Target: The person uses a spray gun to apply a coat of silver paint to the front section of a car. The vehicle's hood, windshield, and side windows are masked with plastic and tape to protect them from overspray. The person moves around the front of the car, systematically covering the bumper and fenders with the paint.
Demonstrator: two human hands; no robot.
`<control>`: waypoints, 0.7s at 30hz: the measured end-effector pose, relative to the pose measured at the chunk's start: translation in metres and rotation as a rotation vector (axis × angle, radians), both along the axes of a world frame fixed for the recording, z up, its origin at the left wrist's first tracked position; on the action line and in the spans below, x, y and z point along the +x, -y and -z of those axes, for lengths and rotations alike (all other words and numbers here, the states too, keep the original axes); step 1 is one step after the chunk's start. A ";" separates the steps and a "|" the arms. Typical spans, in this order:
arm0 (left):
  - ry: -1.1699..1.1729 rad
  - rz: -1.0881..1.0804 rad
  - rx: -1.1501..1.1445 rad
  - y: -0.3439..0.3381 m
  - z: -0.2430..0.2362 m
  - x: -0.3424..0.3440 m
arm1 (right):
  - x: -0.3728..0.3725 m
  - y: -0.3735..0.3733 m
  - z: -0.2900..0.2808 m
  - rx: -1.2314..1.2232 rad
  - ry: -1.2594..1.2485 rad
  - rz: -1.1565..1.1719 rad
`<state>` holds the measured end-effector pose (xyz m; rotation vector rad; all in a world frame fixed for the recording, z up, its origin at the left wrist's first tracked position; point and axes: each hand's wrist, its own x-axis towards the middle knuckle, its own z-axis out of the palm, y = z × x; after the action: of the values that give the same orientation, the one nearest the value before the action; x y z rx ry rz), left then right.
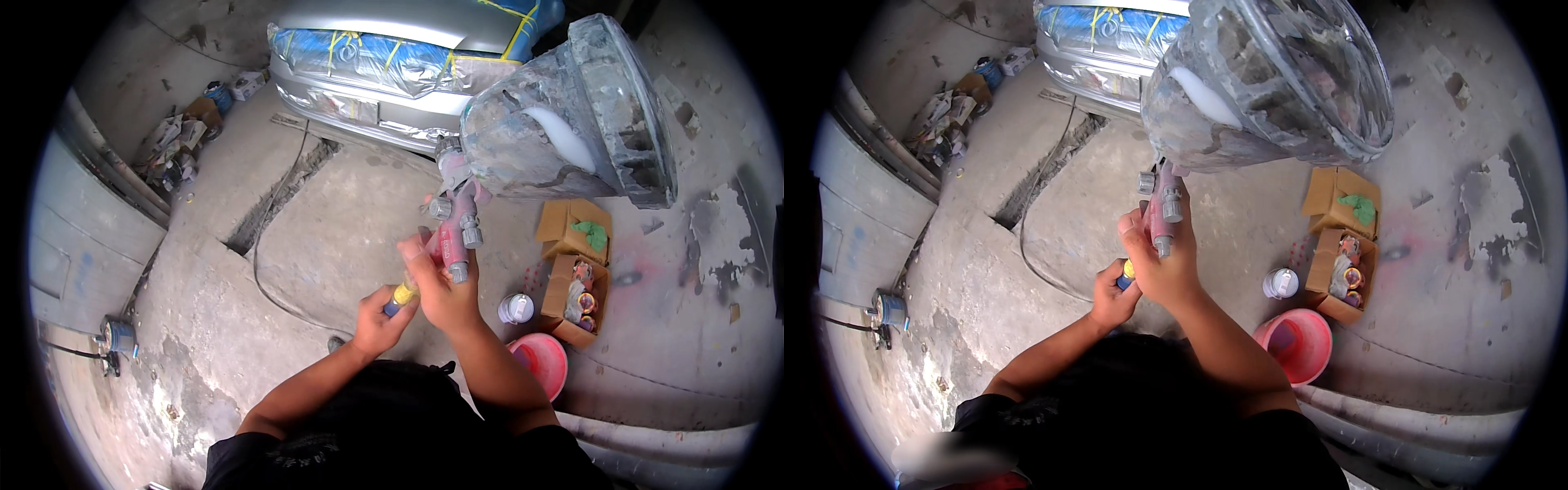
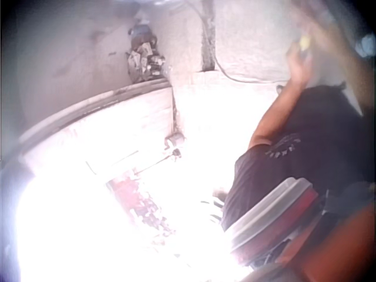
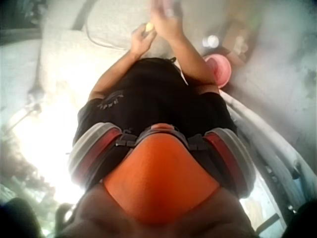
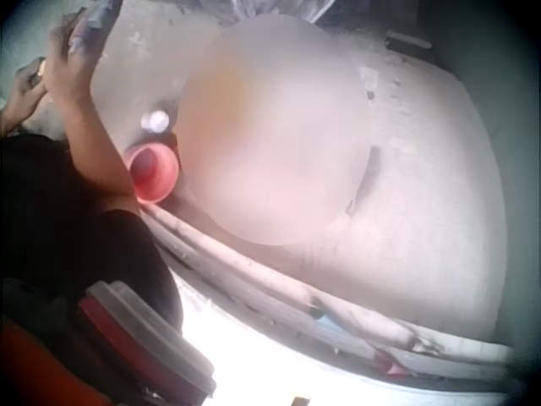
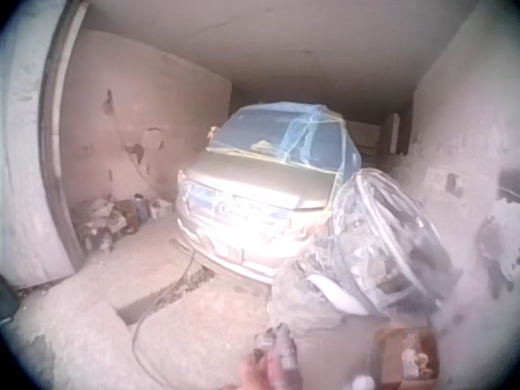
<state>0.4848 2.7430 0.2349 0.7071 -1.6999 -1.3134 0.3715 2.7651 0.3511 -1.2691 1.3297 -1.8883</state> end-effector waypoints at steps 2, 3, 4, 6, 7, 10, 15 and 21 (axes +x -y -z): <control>-0.034 -0.007 0.018 0.002 -0.006 0.001 | -0.002 0.001 0.002 -0.096 -0.008 -0.075; -0.033 -0.017 0.027 0.004 -0.012 0.004 | -0.002 0.001 0.006 -0.131 0.046 -0.129; -0.032 -0.028 0.037 0.005 -0.016 0.007 | -0.003 -0.001 0.011 -0.124 0.043 -0.137; -0.044 -0.039 0.128 0.008 -0.020 0.015 | -0.008 -0.010 0.023 -0.073 -0.020 -0.108; -0.048 -0.045 0.173 0.009 -0.020 0.021 | -0.012 -0.017 0.032 -0.027 -0.079 -0.069; -0.089 -0.079 0.223 0.014 -0.020 0.034 | -0.041 -0.043 0.106 0.353 -0.289 0.003; -0.124 -0.154 0.279 0.020 -0.031 0.065 | -0.070 -0.150 0.292 1.076 -0.300 0.049; -0.143 -0.328 0.237 0.024 -0.027 0.109 | -0.075 -0.364 0.468 1.229 -0.877 -0.682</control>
<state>0.5940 2.7187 0.2615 0.9603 -1.2639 -1.3068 0.2963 3.1288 -0.1171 -1.4801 1.6504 0.1380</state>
